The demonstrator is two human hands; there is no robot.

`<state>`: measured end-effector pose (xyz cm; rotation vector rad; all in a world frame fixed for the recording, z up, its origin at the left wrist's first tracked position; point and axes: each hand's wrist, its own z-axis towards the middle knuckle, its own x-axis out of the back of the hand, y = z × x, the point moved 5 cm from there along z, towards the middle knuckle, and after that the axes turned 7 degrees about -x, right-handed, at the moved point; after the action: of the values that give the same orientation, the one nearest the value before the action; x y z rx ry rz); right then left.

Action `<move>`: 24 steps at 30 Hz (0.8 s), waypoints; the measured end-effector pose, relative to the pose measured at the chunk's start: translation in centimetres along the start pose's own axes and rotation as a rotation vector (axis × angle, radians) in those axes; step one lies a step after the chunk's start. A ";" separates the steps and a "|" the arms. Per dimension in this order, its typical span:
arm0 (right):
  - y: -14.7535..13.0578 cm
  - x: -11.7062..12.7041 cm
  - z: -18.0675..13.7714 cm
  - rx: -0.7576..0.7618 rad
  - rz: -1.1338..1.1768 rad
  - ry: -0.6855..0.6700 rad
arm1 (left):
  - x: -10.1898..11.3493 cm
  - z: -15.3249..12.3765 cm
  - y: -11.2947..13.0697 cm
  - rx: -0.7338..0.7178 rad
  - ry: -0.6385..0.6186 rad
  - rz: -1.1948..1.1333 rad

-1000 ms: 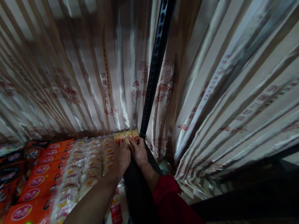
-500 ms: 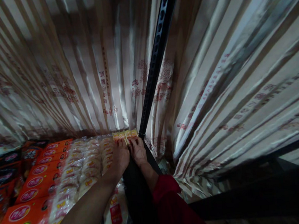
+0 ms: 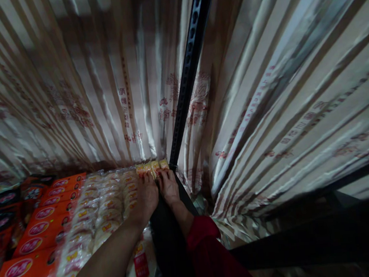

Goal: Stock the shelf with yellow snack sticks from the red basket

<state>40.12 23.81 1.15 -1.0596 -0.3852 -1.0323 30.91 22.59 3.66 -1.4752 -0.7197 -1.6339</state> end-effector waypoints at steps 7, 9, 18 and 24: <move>0.2 0.3 0.0 -0.023 -0.063 0.064 | 0.0 -0.3 0.2 0.002 -0.028 0.077; 0.2 0.2 0.0 -0.008 -0.068 0.057 | 0.0 -0.3 0.2 -0.009 -0.008 0.073; 0.1 0.1 0.0 0.033 0.043 0.055 | -0.3 -0.2 0.2 -0.003 0.009 0.066; 1.0 0.0 -0.2 -0.134 -0.102 0.110 | -0.3 -0.3 0.2 -0.014 0.050 0.080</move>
<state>40.91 23.74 0.48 -1.1065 -0.2862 -1.2154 30.92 22.24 3.30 -1.4501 -0.6148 -1.6117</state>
